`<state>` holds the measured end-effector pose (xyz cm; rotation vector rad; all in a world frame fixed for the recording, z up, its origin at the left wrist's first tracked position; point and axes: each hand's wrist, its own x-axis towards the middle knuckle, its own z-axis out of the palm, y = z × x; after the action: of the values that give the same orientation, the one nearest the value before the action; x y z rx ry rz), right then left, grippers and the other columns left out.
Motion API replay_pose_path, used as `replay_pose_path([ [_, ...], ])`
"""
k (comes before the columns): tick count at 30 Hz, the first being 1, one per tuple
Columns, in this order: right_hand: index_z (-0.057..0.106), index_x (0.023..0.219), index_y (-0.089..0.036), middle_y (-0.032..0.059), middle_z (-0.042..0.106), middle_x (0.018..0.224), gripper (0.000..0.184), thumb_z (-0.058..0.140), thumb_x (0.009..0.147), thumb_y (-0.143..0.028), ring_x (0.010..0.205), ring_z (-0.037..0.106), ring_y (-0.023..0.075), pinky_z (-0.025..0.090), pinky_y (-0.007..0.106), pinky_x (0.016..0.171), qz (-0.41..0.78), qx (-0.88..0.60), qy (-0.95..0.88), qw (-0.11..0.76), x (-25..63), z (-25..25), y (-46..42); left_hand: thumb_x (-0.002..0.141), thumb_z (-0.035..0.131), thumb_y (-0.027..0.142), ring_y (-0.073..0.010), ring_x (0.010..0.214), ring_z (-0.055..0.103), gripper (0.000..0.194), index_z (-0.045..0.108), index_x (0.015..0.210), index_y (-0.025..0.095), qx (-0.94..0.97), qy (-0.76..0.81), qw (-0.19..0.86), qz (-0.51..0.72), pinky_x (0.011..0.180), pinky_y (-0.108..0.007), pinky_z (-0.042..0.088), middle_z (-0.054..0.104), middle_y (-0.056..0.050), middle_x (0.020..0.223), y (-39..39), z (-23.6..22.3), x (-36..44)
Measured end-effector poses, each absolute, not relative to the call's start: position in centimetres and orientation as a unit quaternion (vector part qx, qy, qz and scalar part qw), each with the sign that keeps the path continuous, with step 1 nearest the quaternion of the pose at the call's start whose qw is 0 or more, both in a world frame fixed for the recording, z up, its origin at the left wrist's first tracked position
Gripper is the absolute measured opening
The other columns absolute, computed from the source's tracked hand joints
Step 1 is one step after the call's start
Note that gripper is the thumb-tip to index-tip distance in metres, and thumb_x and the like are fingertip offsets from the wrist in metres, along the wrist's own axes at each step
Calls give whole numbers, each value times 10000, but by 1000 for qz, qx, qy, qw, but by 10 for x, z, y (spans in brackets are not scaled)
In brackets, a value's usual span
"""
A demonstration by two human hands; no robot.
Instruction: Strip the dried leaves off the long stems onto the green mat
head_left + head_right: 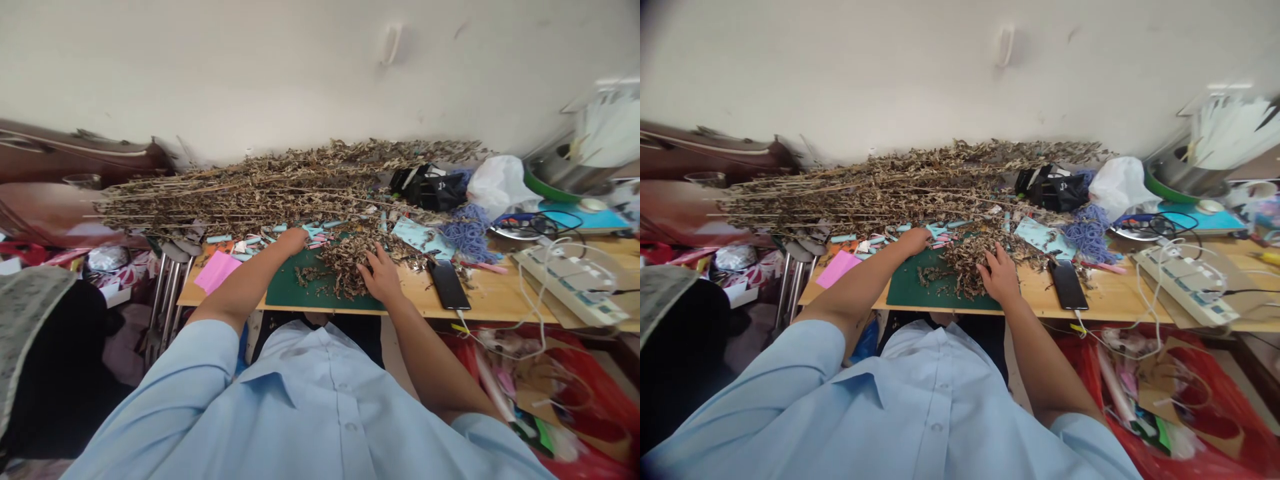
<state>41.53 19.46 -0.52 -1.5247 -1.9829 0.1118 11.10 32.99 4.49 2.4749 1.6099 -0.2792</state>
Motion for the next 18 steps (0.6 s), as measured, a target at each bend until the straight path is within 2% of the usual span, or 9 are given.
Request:
replay_pose_path([
  [6,543,1386,-184,160,298,1600,512,486,962,-465,1393,415,360,393,568,1109,46,-579,-748,321,417,-9,200,881,561,320,-244,953,669,286,727,1077,193,814,566,116,-60,810,-276,488,734,-122,1011,334,49,110],
  [14,563,1349,-172,162,303,1596,478,500,955,-436,1415,378,361,379,579,1120,41,-580,-740,338,411,-12,216,871,580,407,-183,742,631,361,728,1088,159,782,557,239,147,660,-250,463,728,-49,848,343,60,135],
  [18,576,1329,-155,175,312,1588,467,493,959,-429,1411,381,362,376,570,1124,34,-582,-744,328,405,-9,215,859,602,422,-166,666,606,370,733,1069,147,765,549,284,181,606,-254,459,725,-55,830,341,54,167],
])
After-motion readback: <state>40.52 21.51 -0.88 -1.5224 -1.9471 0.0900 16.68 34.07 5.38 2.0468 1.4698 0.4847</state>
